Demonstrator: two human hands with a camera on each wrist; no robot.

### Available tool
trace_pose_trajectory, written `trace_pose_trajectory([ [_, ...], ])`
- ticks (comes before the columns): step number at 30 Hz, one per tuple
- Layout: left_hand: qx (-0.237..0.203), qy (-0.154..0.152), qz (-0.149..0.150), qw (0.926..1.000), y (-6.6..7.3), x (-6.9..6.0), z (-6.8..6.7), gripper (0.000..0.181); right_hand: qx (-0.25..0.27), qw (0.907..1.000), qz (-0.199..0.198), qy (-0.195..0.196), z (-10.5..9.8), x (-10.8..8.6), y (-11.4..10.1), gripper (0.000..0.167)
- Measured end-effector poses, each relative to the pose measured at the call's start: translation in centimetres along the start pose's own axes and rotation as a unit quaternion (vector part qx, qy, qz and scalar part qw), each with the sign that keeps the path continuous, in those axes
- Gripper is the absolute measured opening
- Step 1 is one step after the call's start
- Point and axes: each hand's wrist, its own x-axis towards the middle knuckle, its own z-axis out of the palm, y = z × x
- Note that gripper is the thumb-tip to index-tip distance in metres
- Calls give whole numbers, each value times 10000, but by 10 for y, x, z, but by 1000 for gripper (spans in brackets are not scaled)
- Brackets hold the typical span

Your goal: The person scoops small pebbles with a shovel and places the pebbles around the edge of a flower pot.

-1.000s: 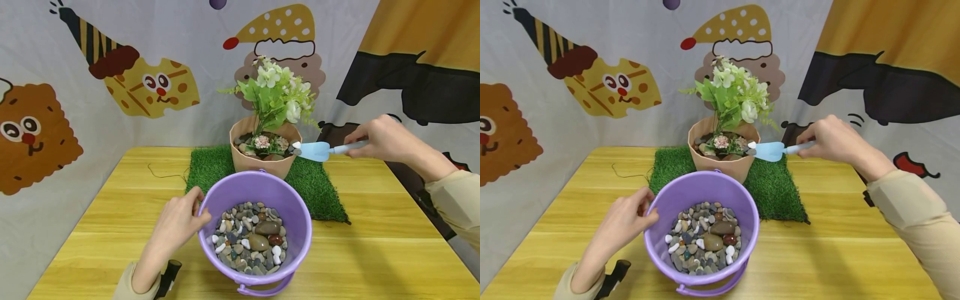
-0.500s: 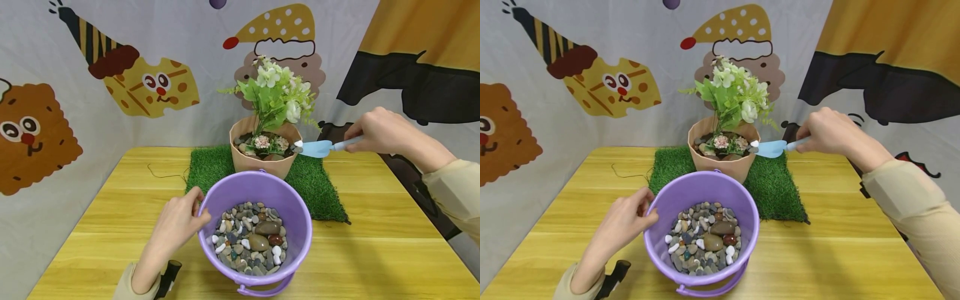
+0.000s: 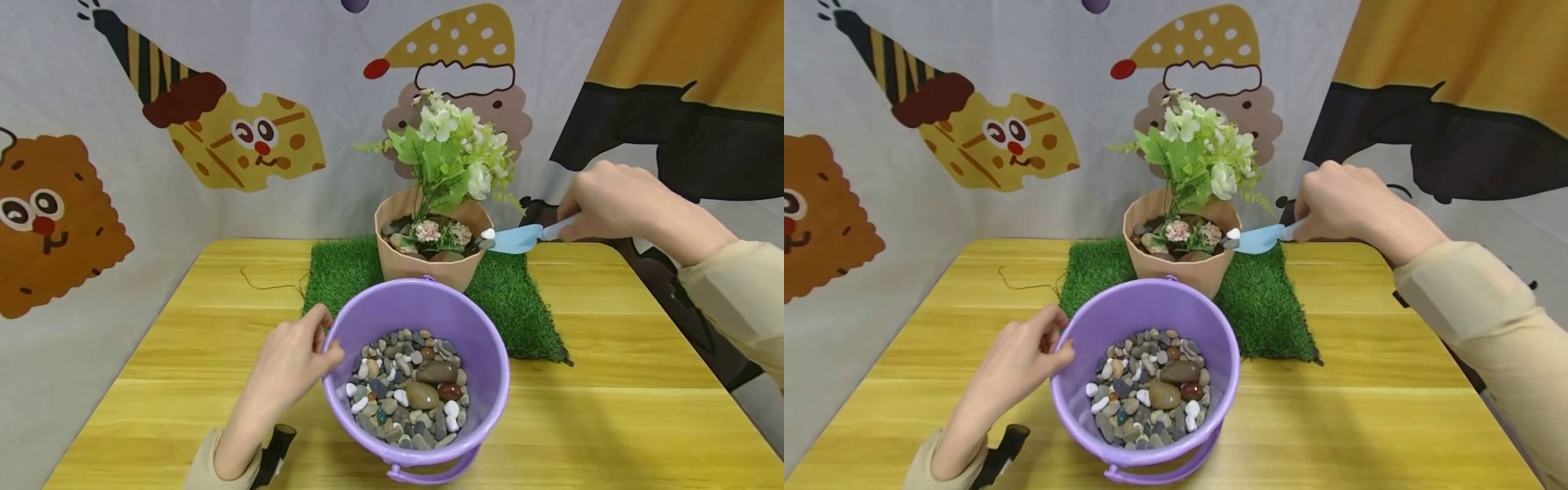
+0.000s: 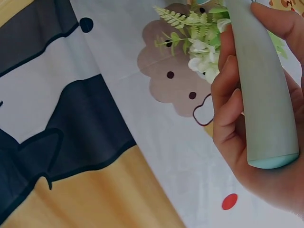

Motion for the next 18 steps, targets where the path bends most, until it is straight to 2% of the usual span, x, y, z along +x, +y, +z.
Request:
trace_pose_trajectory([
  [7, 18, 23, 72, 10000, 0, 0, 1, 19, -156, 9997, 34, -169, -7, 3, -6, 8],
  [18, 29, 23, 56, 10000, 0, 0, 0, 18, -342, 9993, 70, -157, -10, 3, -10, 11],
])
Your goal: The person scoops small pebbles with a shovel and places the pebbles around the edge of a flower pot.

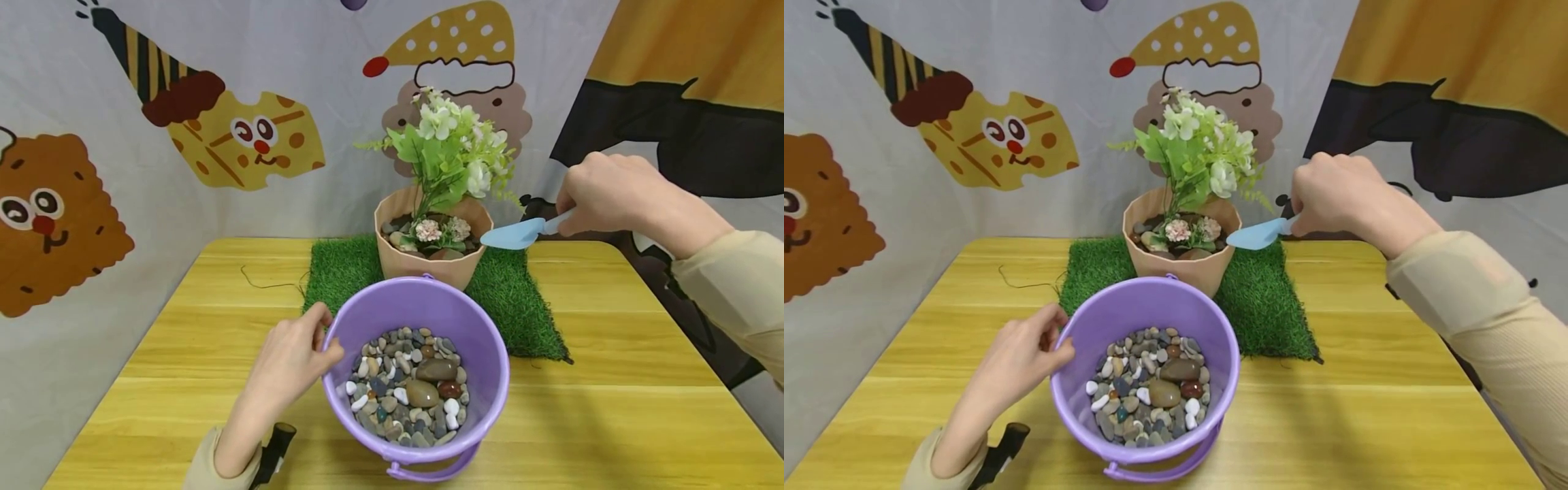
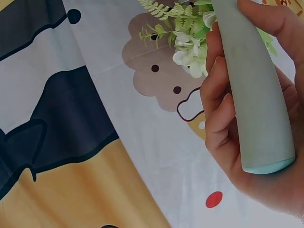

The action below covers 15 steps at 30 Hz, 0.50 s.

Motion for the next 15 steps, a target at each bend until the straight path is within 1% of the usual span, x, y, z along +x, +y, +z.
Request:
trace_pose_trajectory([
  [6, -6, 14, -15, 10000, 0, 0, 0, 19, 108, 9996, 6, 254, -1, -7, -5, 12],
  [9, -12, 28, 0, 10000, 0, 0, 0, 19, 222, 9984, -83, 520, 0, -15, -9, 11],
  [11, -7, 28, 6, 10000, 0, 0, 0, 19, 307, 9968, -147, 720, 1, -21, -13, 13],
  [15, -41, 25, -19, 10000, 0, 0, 0, 19, 373, 9913, -369, 1206, 4, -34, -22, 16],
])
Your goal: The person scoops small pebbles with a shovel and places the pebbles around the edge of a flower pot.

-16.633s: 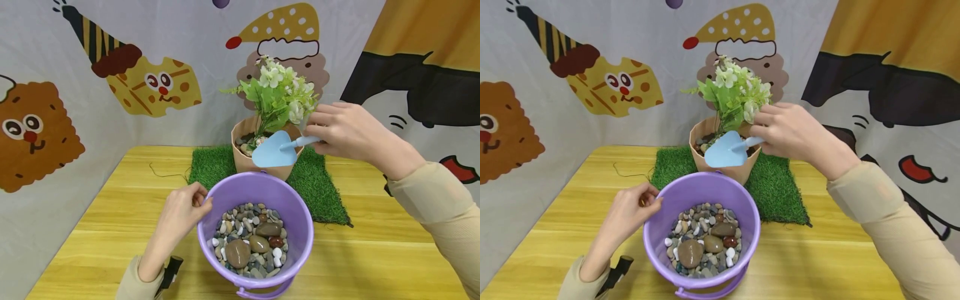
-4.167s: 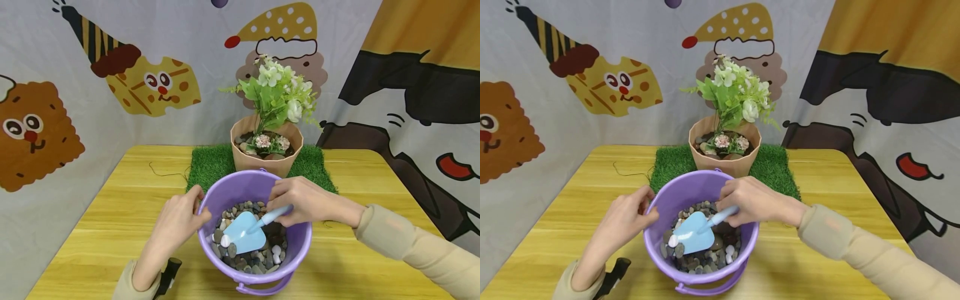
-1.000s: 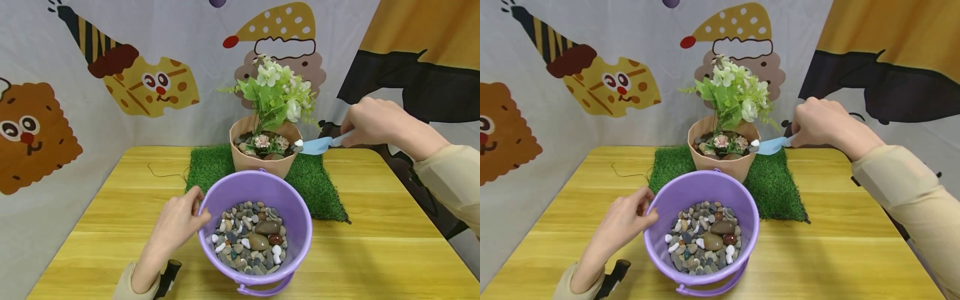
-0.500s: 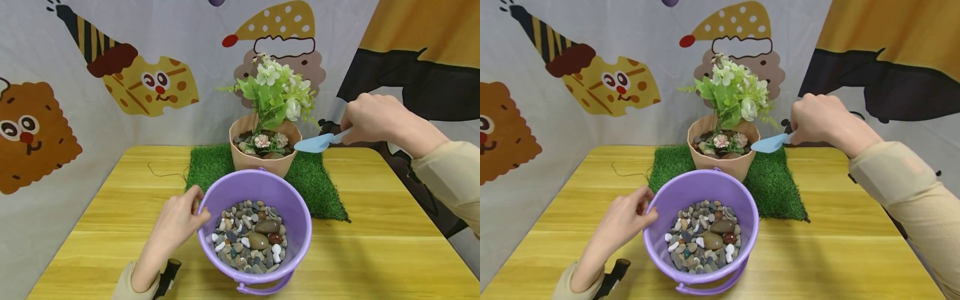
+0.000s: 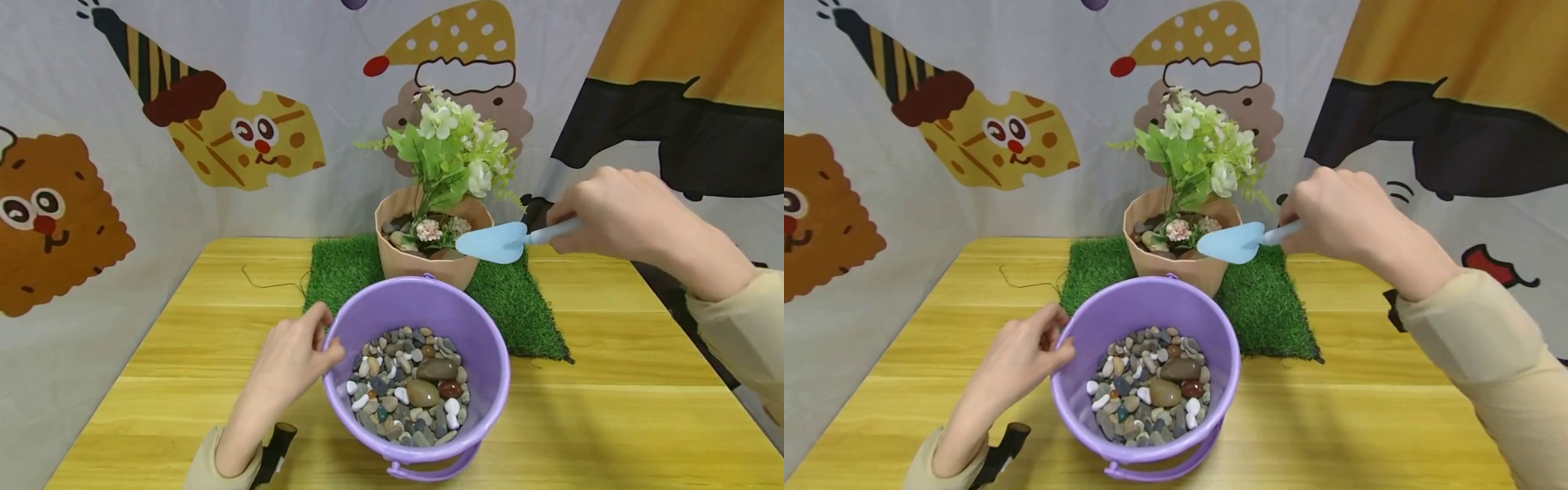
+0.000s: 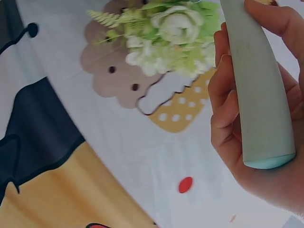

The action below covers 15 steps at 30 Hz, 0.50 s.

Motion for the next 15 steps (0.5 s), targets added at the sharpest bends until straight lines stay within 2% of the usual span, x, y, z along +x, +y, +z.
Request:
trace_pose_trajectory([
  [3, -28, 23, 10, 10000, 0, 0, 0, 19, -61, 9981, -357, 505, 1, -10, -9, 15],
  [6, -26, 57, 50, 10000, 0, 0, 0, 19, -203, 9917, -809, 974, 4, -19, -19, 16],
  [12, -47, 51, 38, 10000, 0, 0, 0, 19, -400, 9683, -1829, 1653, 13, -29, -41, 17],
  [15, -38, 11, -12, 10000, 0, 0, 1, 19, -476, 9576, -2156, 1853, 18, -33, -54, 17],
])
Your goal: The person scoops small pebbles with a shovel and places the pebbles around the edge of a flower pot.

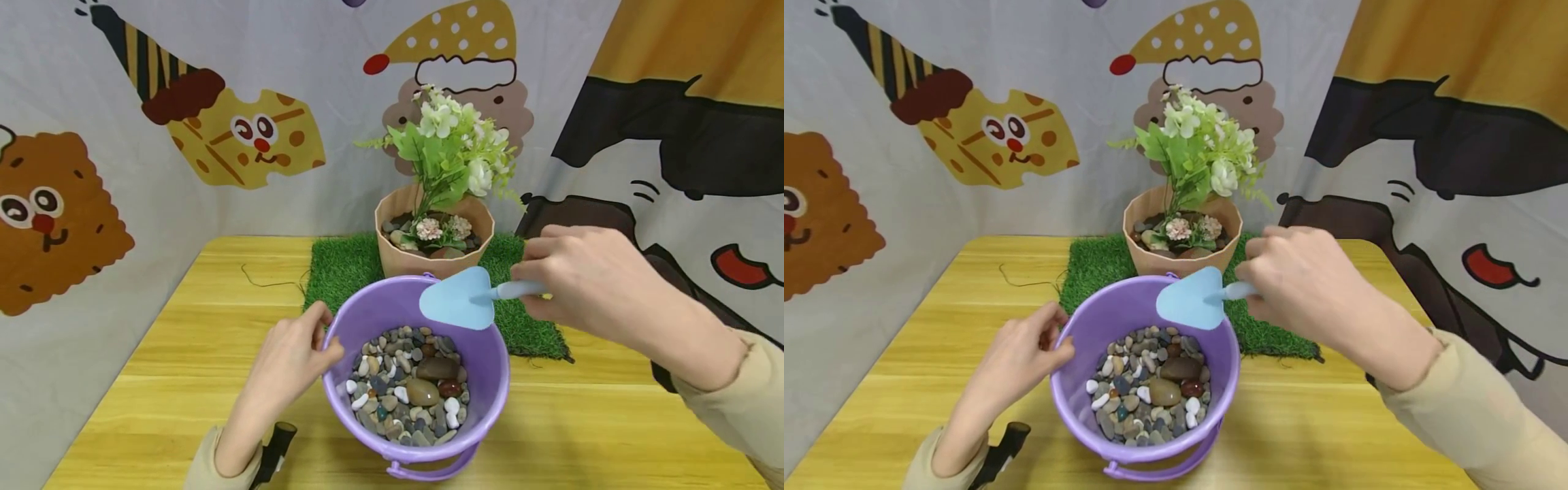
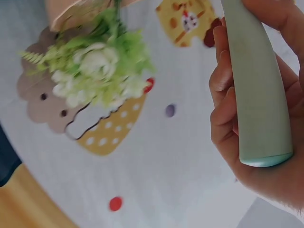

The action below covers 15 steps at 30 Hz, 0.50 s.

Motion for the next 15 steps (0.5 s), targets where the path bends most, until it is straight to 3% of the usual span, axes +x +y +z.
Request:
trace_pose_trajectory([
  [5, 21, -38, -26, 10000, 1, 0, 0, 19, -162, 9994, -299, 35, 7, 2, -24, 15],
  [11, 28, -39, -21, 10000, 1, 0, 0, 19, -718, 9950, -543, -432, 17, 8, -47, 13],
  [15, 60, -17, 5, 10000, 0, 0, 0, 19, -776, 9928, -692, -594, 27, 12, -59, 18],
])
